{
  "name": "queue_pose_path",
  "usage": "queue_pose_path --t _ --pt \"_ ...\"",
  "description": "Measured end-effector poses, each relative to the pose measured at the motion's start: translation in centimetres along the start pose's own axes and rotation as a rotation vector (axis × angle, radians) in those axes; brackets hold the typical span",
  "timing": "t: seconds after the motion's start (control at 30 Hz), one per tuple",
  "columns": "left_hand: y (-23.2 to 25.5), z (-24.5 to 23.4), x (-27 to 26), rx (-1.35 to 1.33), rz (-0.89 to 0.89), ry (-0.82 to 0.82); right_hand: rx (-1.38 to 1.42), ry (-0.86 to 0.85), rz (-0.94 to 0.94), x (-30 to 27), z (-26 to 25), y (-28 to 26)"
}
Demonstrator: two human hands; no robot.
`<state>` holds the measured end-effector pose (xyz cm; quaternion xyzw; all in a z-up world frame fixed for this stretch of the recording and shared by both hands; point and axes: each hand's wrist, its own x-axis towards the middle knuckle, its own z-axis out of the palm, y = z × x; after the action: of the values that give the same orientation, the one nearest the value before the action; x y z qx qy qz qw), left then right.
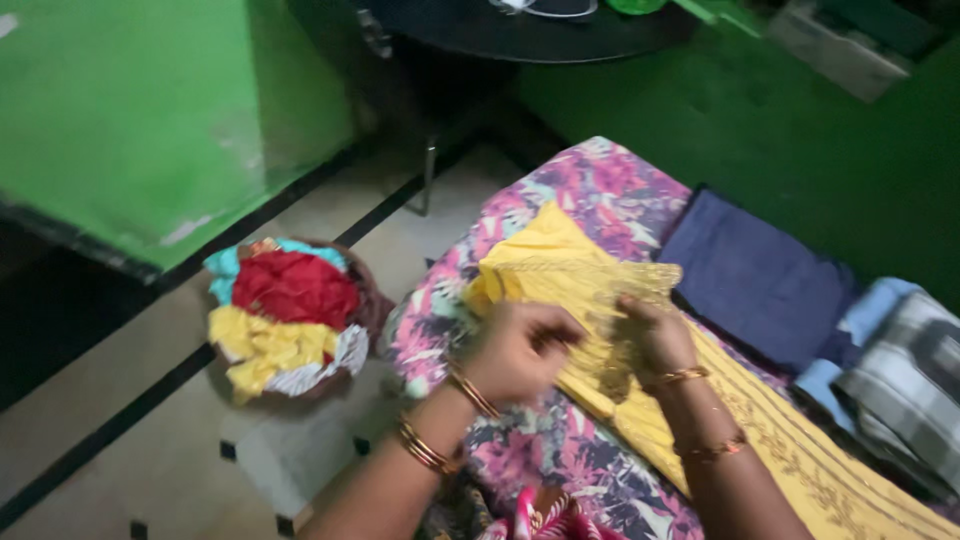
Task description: The person folds several garments on a bed, including a dark blue patterned cloth, a red and gold embroidered top, and a pink floral shirt. The person then unfolds and refolds a yellow embroidered dress, smoothing and aligning the fabric before stacking it with other folded items.
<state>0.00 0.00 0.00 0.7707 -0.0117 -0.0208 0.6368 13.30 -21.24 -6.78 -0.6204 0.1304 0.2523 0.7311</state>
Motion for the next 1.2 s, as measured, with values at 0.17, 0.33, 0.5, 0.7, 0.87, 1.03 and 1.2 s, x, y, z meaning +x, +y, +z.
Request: queue_pose_path --t 0.17,0.33,0.5,0.7,0.87,1.03,1.2 --pt "-5.2 -4.9 9.3 0.013 0.157 0.303 0.278 0.224 -0.008 0.1 -9.7 -1.2" --pt "-12.0 -5.4 17.4 0.401 -0.142 -0.003 0.309 0.373 0.046 0.8 -15.0 1.4" --pt "-16.6 -4.7 24.1 0.754 0.021 -0.31 0.232 0.532 0.008 1.2 -18.9 4.3" --pt "-16.3 -4.9 27.7 1.205 -0.052 -0.489 0.303 0.474 -0.075 -1.0 -23.8 5.8" --pt "-16.5 -5.2 29.3 1.227 -0.02 -0.367 -0.059 0.778 0.194 -2.3 -22.8 5.6" --pt "-19.1 -5.2 29.9 1.078 0.086 -0.245 0.052 0.808 0.288 -2.0 -20.7 6.6" --pt "-19.7 -4.8 28.2 0.979 0.152 -0.14 0.023 0.928 0.123 -2.5 -21.8 9.7"
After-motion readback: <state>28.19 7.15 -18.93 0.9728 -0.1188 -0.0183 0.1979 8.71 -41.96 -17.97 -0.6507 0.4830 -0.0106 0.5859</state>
